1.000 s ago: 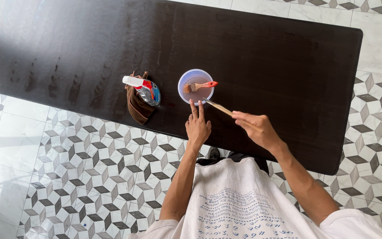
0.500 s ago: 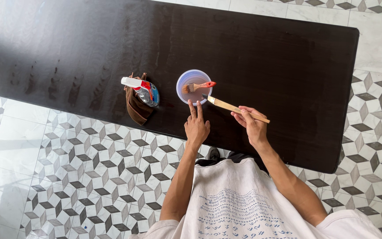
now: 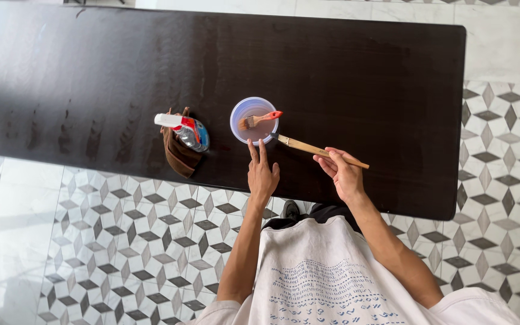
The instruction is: The person uses a brush to apply a liquid from a container onto a dark wooden table, spreading it across the surface. They repeatedly dip the brush into the container to reload the liquid and continue wiping the table. A spray bottle and a cloth are also visible on the table.
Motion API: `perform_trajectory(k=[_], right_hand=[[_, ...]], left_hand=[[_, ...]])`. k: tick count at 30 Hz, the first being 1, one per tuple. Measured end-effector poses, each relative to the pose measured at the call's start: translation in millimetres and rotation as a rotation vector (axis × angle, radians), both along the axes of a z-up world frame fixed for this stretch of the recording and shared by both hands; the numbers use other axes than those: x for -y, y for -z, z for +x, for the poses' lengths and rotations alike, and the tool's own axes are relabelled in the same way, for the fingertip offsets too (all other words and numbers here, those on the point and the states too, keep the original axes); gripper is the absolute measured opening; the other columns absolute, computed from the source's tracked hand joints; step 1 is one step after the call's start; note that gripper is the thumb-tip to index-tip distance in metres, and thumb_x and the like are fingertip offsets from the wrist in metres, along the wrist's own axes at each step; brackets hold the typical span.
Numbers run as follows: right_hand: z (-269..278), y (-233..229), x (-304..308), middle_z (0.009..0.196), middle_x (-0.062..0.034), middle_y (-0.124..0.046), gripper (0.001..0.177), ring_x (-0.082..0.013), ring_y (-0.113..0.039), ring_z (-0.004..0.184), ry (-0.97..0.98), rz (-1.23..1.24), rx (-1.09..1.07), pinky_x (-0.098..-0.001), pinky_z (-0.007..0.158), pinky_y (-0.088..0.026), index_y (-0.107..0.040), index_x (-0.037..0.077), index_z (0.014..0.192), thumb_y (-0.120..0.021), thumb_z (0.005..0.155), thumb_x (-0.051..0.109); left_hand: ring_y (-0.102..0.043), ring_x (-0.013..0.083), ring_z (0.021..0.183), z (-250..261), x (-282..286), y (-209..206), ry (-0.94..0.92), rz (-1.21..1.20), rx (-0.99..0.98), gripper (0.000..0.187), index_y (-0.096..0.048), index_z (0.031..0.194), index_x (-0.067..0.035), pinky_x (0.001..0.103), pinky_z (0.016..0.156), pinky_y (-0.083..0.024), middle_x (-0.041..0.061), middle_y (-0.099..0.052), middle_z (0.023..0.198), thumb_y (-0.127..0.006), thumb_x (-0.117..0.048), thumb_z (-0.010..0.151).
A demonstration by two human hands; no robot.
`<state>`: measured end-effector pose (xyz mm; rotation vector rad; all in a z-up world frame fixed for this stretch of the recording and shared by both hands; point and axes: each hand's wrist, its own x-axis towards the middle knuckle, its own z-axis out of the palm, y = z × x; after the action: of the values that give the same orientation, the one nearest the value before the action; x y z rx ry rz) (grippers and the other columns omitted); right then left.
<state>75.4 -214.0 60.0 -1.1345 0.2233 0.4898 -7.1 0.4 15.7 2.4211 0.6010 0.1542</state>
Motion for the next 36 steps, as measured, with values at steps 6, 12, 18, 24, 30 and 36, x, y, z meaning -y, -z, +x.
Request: perform_trajectory(k=[6, 12, 18, 24, 30, 36], right_hand=[[-21.3, 7.1, 34.7, 0.109, -0.0219, -0.073, 0.021, -0.0288, -0.074, 0.102, 0.135, 0.08, -0.076, -0.0306, 0.09, -0.063, -0.065, -0.006, 0.115, -0.057, 0.104, 0.01], [-53.7, 5.3, 79.6, 0.111, -0.0212, -0.072, 0.02, -0.0294, -0.074, 0.105, 0.322, 0.129, -0.063, -0.0308, 0.092, -0.063, -0.066, -0.004, 0.115, -0.056, 0.103, 0.01], [-91.7, 5.1, 127.1, 0.115, -0.0219, -0.071, 0.02, -0.0301, -0.072, 0.109, 0.491, 0.141, -0.026, -0.0306, 0.095, -0.061, -0.063, -0.003, 0.117, -0.057, 0.105, 0.011], [-130.8, 2.6, 168.7, 0.117, -0.0215, -0.07, 0.02, -0.0299, -0.072, 0.11, 0.67, 0.077, 0.019, -0.0315, 0.097, -0.061, -0.061, -0.003, 0.119, -0.055, 0.106, 0.011], [-166.1, 3.5, 193.6, 0.119, -0.0219, -0.069, 0.022, -0.0312, -0.072, 0.111, 0.843, -0.015, 0.047, -0.0341, 0.099, -0.062, -0.059, -0.007, 0.122, -0.053, 0.106, 0.008], [-189.4, 10.4, 204.4, 0.119, -0.022, -0.069, 0.025, -0.0293, -0.072, 0.11, 0.884, -0.108, 0.029, -0.0326, 0.098, -0.062, -0.058, -0.009, 0.124, -0.053, 0.106, 0.008]], left_hand=[[-0.052, 0.0439, 0.132, -6.1, 11.2, -14.2, 0.03, -0.004, 0.197, 0.067, -0.041, 0.152, -0.001, 0.05, 0.106, -0.044, 0.023, -0.046, 0.155, -0.068, -0.015, 0.092], [-0.056, 0.0378, 0.127, -4.1, 28.8, -48.1, 0.095, -0.154, 0.182, 0.046, -0.056, 0.14, -0.001, 0.048, 0.108, -0.045, 0.019, -0.067, 0.13, -0.065, -0.016, 0.097], [-0.062, 0.035, 0.12, 4.3, 61.5, -70.8, 0.215, -0.245, 0.191, 0.043, -0.056, 0.138, -0.002, 0.045, 0.1, -0.051, 0.014, -0.073, 0.121, -0.064, -0.014, 0.097], [-0.063, 0.0336, 0.118, 7.8, 95.5, -82.4, 0.34, -0.288, 0.194, 0.042, -0.057, 0.137, -0.002, 0.044, 0.1, -0.051, 0.012, -0.075, 0.116, -0.064, -0.013, 0.097], [-0.063, 0.0327, 0.119, 10.7, 132.0, -90.8, 0.452, -0.322, 0.183, 0.041, -0.058, 0.136, -0.002, 0.044, 0.1, -0.051, 0.012, -0.075, 0.117, -0.064, -0.014, 0.097], [-0.064, 0.0329, 0.118, 14.2, 150.5, -95.1, 0.53, -0.305, 0.199, 0.04, -0.059, 0.135, -0.002, 0.045, 0.101, -0.05, 0.012, -0.076, 0.115, -0.064, -0.014, 0.097]])
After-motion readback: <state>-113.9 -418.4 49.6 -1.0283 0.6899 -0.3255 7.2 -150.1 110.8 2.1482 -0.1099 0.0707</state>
